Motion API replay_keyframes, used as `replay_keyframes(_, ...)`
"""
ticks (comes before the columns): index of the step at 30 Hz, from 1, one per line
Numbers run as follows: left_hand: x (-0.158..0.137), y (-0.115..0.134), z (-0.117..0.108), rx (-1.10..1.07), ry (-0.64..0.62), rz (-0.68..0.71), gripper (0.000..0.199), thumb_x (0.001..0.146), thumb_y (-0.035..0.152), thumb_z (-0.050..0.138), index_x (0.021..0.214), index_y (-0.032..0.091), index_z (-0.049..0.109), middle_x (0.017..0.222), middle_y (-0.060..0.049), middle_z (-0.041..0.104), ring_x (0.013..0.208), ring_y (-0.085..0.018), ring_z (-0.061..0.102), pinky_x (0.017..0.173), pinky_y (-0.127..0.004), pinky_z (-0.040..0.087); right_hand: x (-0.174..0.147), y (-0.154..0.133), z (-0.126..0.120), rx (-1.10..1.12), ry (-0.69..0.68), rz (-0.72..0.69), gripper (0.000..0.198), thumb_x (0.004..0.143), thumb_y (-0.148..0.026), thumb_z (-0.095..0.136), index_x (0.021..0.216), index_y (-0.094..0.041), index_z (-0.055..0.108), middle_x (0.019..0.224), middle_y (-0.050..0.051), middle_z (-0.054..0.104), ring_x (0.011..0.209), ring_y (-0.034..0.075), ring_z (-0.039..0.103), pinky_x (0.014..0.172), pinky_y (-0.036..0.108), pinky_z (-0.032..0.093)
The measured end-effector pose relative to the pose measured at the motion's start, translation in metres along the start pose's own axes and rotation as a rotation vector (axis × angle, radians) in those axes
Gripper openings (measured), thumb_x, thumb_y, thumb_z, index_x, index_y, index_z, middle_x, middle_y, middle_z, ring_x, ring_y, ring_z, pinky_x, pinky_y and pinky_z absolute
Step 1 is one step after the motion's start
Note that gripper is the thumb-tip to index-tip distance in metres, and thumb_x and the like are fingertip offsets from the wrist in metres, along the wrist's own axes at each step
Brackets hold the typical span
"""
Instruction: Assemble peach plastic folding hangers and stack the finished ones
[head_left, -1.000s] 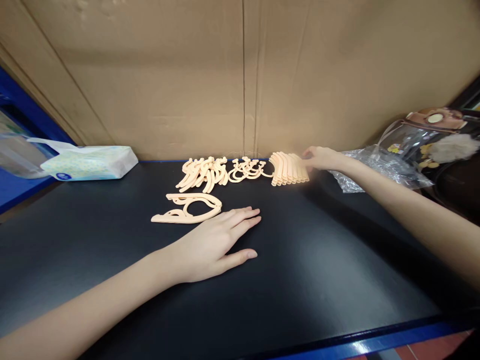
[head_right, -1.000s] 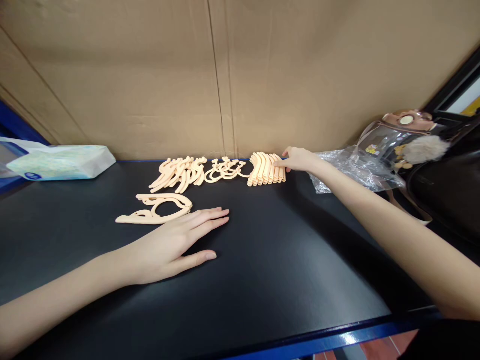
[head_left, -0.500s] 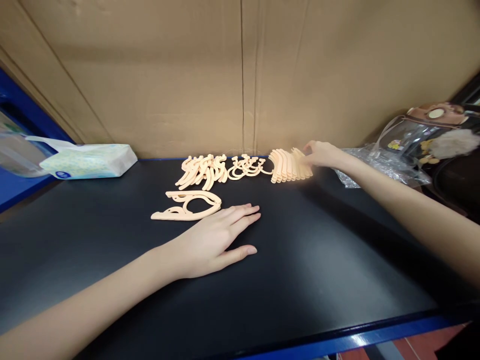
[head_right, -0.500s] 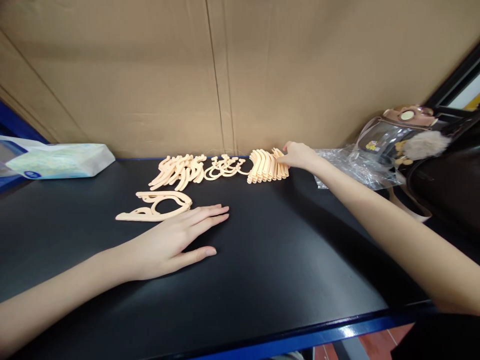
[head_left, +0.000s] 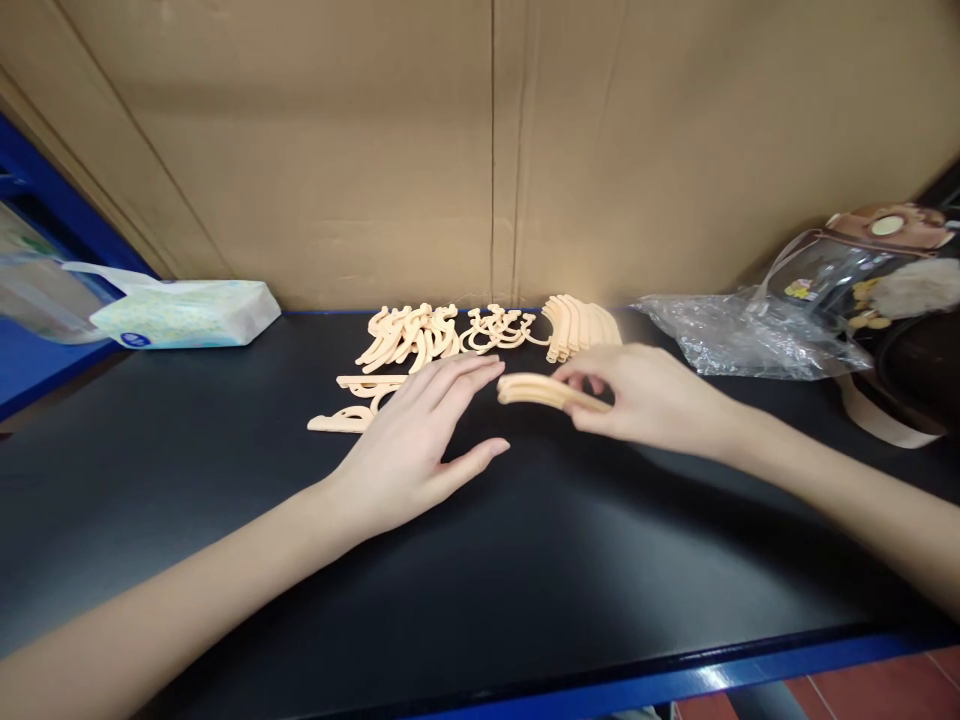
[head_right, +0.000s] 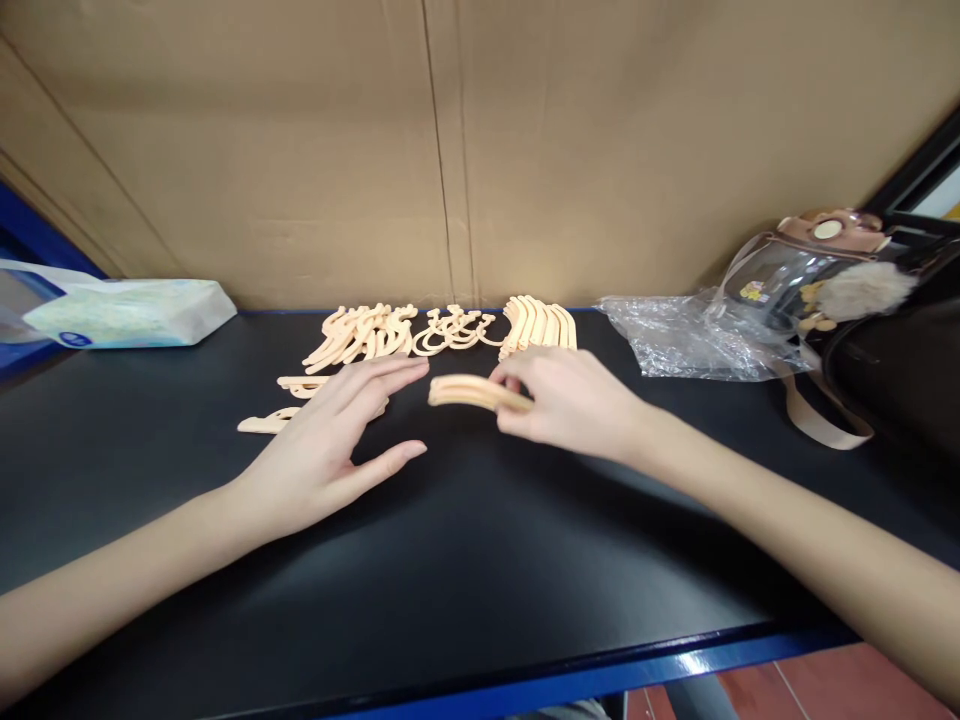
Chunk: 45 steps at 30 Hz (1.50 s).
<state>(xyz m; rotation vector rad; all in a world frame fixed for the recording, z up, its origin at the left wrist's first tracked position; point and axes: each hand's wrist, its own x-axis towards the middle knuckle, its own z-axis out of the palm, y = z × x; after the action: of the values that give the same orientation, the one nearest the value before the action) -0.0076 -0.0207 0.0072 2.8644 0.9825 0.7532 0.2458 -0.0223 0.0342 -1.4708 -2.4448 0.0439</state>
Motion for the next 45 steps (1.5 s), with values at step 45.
replay_keyframes(45,0.003,-0.01,-0.001,0.043,-0.204,-0.004,0.024,0.091,0.034,0.051,0.109,0.024,0.063,0.101,-0.001,0.065,0.093,-0.02,0.053,0.081,-0.035,0.036,-0.009,0.0,0.04,0.01,0.088,-0.419,0.025,0.094,-0.031,0.048,0.111,-0.016,0.059,0.094,0.007,0.064,0.084,0.019,0.056,0.072,0.032,0.047)
